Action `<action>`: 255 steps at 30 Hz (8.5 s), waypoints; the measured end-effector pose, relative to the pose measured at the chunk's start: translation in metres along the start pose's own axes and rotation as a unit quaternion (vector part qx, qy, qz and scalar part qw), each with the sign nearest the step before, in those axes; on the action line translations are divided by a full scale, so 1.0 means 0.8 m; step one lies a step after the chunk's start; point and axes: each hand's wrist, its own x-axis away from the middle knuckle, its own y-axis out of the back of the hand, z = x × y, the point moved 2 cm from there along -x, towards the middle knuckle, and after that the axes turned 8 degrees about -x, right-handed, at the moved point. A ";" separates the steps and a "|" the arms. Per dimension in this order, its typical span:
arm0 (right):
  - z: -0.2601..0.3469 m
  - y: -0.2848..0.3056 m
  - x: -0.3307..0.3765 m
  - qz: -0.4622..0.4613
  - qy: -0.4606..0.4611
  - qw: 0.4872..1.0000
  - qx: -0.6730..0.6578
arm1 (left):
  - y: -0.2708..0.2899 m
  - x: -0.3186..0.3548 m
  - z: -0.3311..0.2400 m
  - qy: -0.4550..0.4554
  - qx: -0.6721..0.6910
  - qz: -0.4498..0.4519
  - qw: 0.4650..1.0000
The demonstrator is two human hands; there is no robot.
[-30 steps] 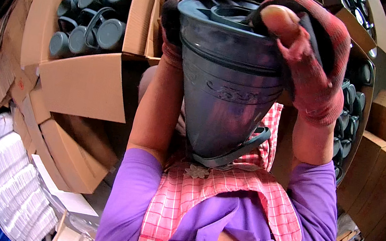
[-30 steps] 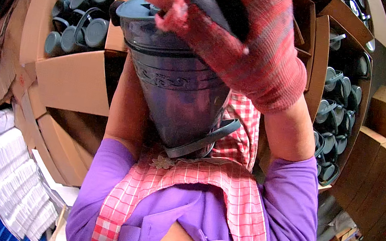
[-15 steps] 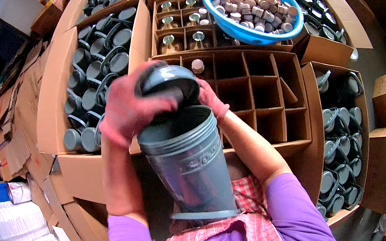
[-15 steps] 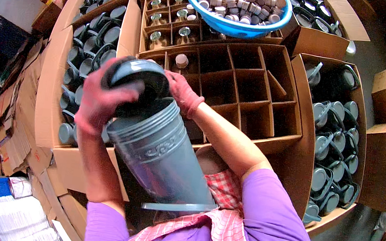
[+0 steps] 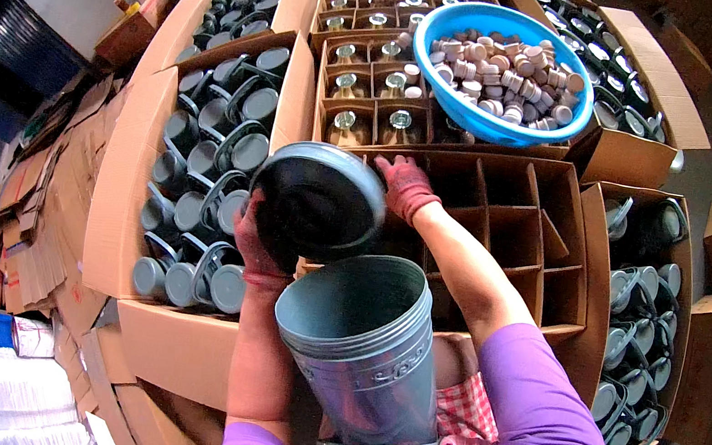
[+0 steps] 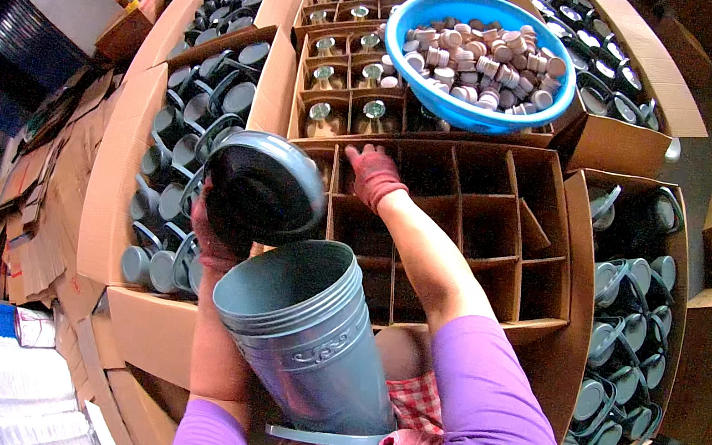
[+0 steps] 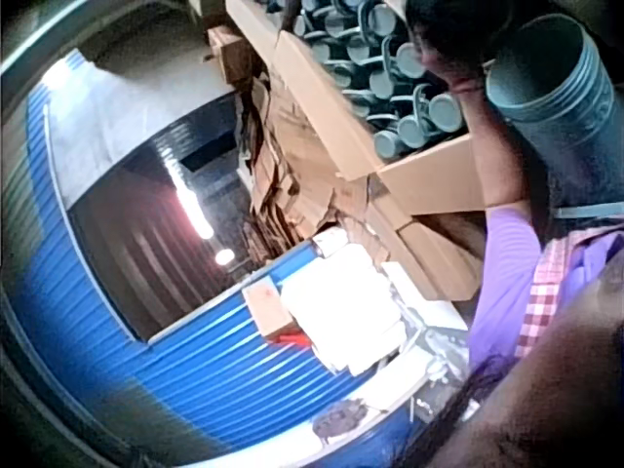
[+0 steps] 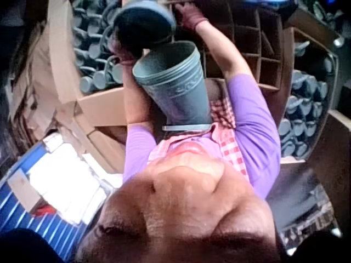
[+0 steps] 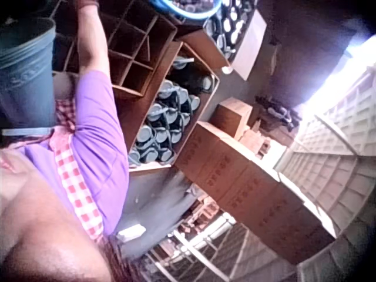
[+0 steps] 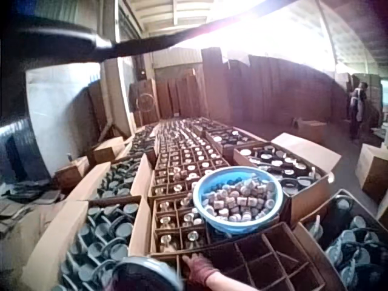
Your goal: The person assembles vacuum flasks by hand. They insert glass liners into plastic housings, place stoppers on the liners from a bowl, and screw on the remaining plastic components to complete the assembly before placing the flasks into partitioned cardboard boxes.
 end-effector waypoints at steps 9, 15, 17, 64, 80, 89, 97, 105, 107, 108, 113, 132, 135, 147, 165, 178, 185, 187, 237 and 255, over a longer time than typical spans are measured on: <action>0.159 0.276 0.125 -0.249 0.340 0.906 0.019 | -0.104 0.063 0.011 0.107 0.406 0.193 0.887; 0.207 0.342 0.209 0.026 0.546 0.835 -0.061 | -0.104 0.029 -0.053 0.061 0.432 0.241 0.867; 0.179 0.365 0.186 0.000 0.644 0.704 -0.300 | -0.099 0.019 -0.065 0.043 0.437 0.242 0.865; 0.110 0.268 0.302 -0.158 0.260 0.781 -0.545 | -0.142 0.152 -0.267 -0.374 -0.438 0.342 0.742; 0.106 0.168 0.251 0.082 0.177 0.362 -0.911 | -0.132 0.149 -0.230 -0.346 -0.453 0.275 0.774; 0.122 0.258 0.301 -0.183 0.299 0.812 -0.466 | -0.075 0.096 -0.123 -0.092 0.093 0.402 0.906; 0.103 0.220 0.281 0.028 0.144 0.530 -0.835 | -0.105 0.120 -0.178 -0.396 -0.156 0.275 0.862; 0.094 0.217 0.277 0.027 0.114 0.459 -0.881 | -0.142 0.126 -0.197 -0.383 -0.176 0.313 0.851; 0.093 0.235 0.288 -0.008 0.205 0.619 -0.758 | -0.127 0.110 -0.170 -0.385 -0.072 0.364 0.845; 0.103 0.263 0.299 -0.036 0.248 0.776 -0.579 | -0.104 0.103 -0.137 -0.344 -0.008 0.323 0.882; 0.130 0.305 0.318 -0.077 0.345 0.879 -0.321 | -0.113 0.115 -0.089 -0.095 0.306 0.361 0.876; 0.112 0.401 0.409 0.018 0.010 0.998 0.058 | -0.171 0.267 -0.047 0.206 0.059 0.387 0.897; 0.133 0.418 0.420 0.019 0.236 0.969 -0.069 | -0.191 0.259 -0.044 0.342 0.303 0.489 0.743; 0.110 0.403 0.432 -0.009 -0.011 1.000 0.023 | -0.166 0.275 -0.063 0.106 0.040 0.355 0.928; 0.060 0.290 0.488 -0.164 0.294 0.872 -0.356 | -0.090 0.236 0.023 0.260 0.260 0.359 0.858; 0.046 0.150 0.651 -0.356 0.097 0.908 -0.200 | -0.108 0.263 0.041 0.404 0.313 0.186 0.839; -0.015 0.301 0.680 -0.746 -0.119 0.625 -0.199 | -0.292 0.235 -0.055 0.176 0.172 0.435 0.866; -0.020 0.341 0.685 -0.742 -0.136 0.646 -0.121 | -0.297 0.247 -0.050 0.222 0.116 0.469 0.847; -0.144 0.517 0.562 -0.511 -0.224 0.783 0.277 | -0.289 0.274 0.000 0.207 -0.010 0.477 0.854; 0.166 0.320 0.534 -0.282 0.286 0.912 0.087 | -0.227 0.257 -0.001 0.255 0.600 0.316 0.689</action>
